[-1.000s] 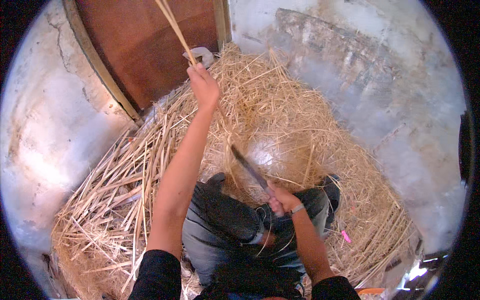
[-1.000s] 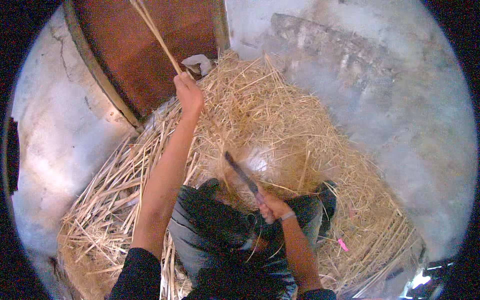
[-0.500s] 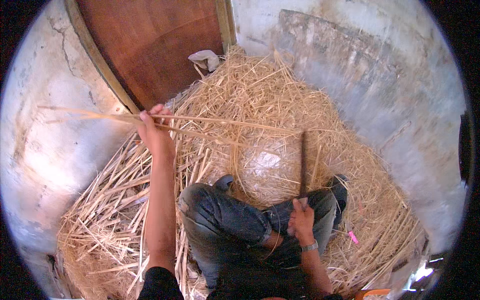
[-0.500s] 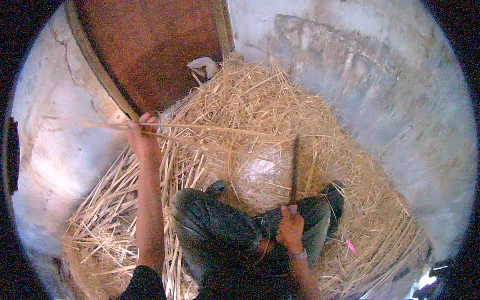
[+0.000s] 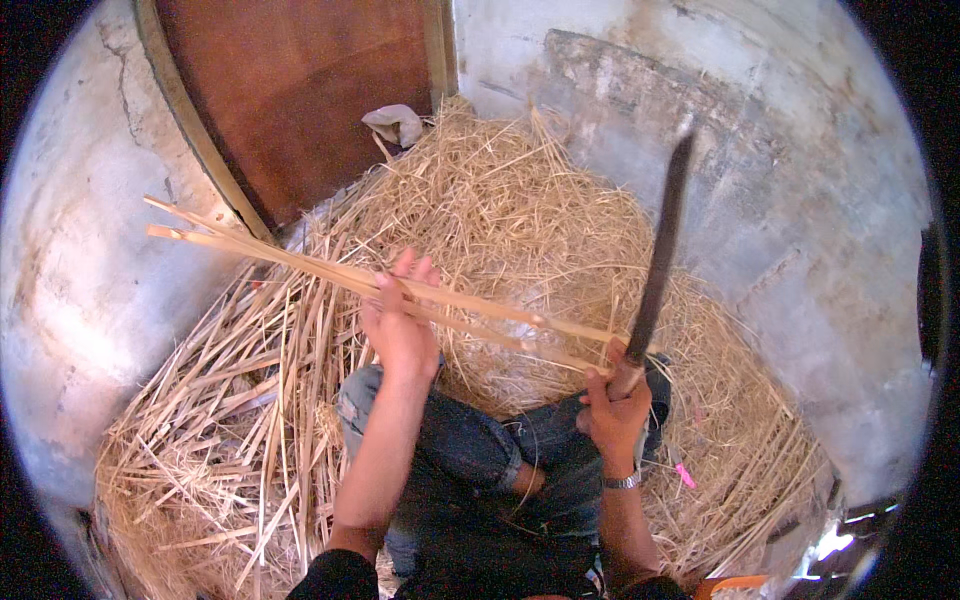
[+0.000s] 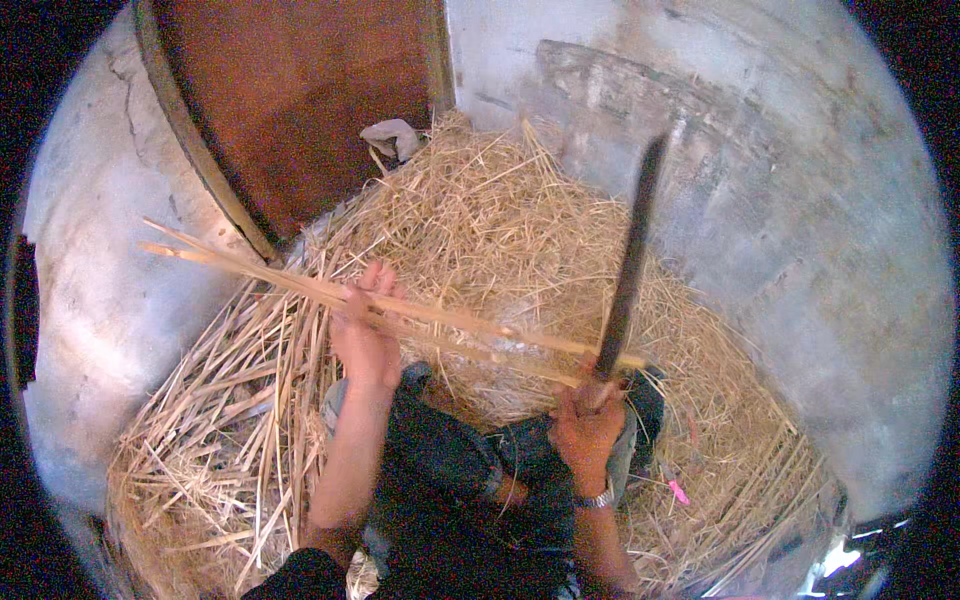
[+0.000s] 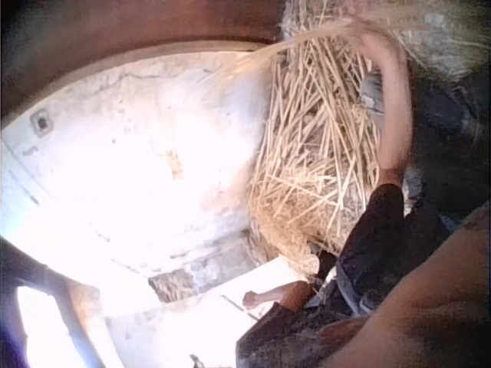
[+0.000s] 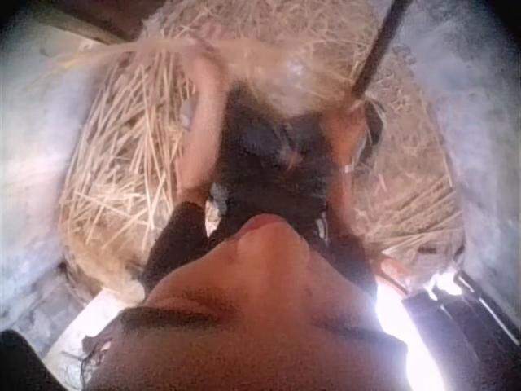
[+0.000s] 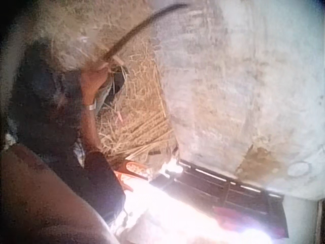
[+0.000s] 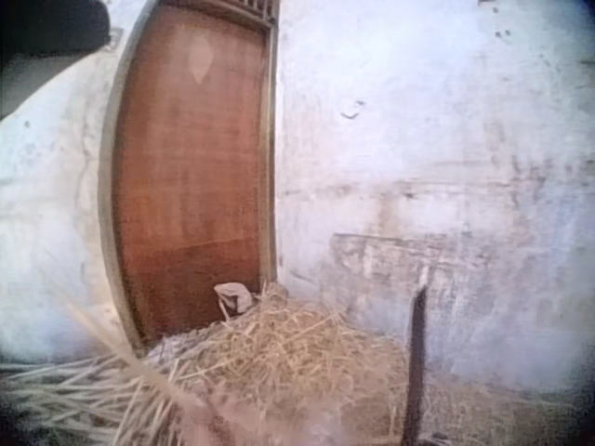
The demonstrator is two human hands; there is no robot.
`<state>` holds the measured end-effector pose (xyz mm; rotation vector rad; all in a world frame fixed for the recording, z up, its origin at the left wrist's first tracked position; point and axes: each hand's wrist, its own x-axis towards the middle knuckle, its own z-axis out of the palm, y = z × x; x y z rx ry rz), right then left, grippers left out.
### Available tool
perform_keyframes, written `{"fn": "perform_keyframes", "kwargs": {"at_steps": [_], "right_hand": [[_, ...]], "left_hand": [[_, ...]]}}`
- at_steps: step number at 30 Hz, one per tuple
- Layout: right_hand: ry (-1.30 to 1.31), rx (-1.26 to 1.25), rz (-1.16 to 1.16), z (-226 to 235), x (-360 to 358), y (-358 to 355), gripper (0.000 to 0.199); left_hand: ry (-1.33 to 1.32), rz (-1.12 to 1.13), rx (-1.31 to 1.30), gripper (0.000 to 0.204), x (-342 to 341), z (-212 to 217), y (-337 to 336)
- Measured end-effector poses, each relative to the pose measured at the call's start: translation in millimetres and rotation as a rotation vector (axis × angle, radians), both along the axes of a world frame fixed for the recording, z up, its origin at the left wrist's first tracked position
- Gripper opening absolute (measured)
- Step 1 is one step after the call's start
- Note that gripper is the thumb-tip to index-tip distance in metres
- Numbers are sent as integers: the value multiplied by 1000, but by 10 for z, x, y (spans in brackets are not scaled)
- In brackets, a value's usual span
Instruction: The person prepares bamboo strips by trimming a long stalk with a large blade and whittling it with a smaller handheld tool.
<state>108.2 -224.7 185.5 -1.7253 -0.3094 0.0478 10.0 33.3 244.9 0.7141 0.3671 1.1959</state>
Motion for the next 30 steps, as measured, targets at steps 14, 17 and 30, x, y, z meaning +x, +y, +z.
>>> {"fn": "perform_keyframes", "kwargs": {"at_steps": [14,17,30], "right_hand": [[-276,-362,114,-119,50,-212,28],[-171,-310,-89,-121,191,-621,17],[-222,-356,-800,110,480,-2154,22]], "left_hand": [[225,-257,-22,69,-478,-639,-262],[301,-222,7,76,-800,-793,-123],[684,-116,-35,63,-1946,-1057,-227]]}}
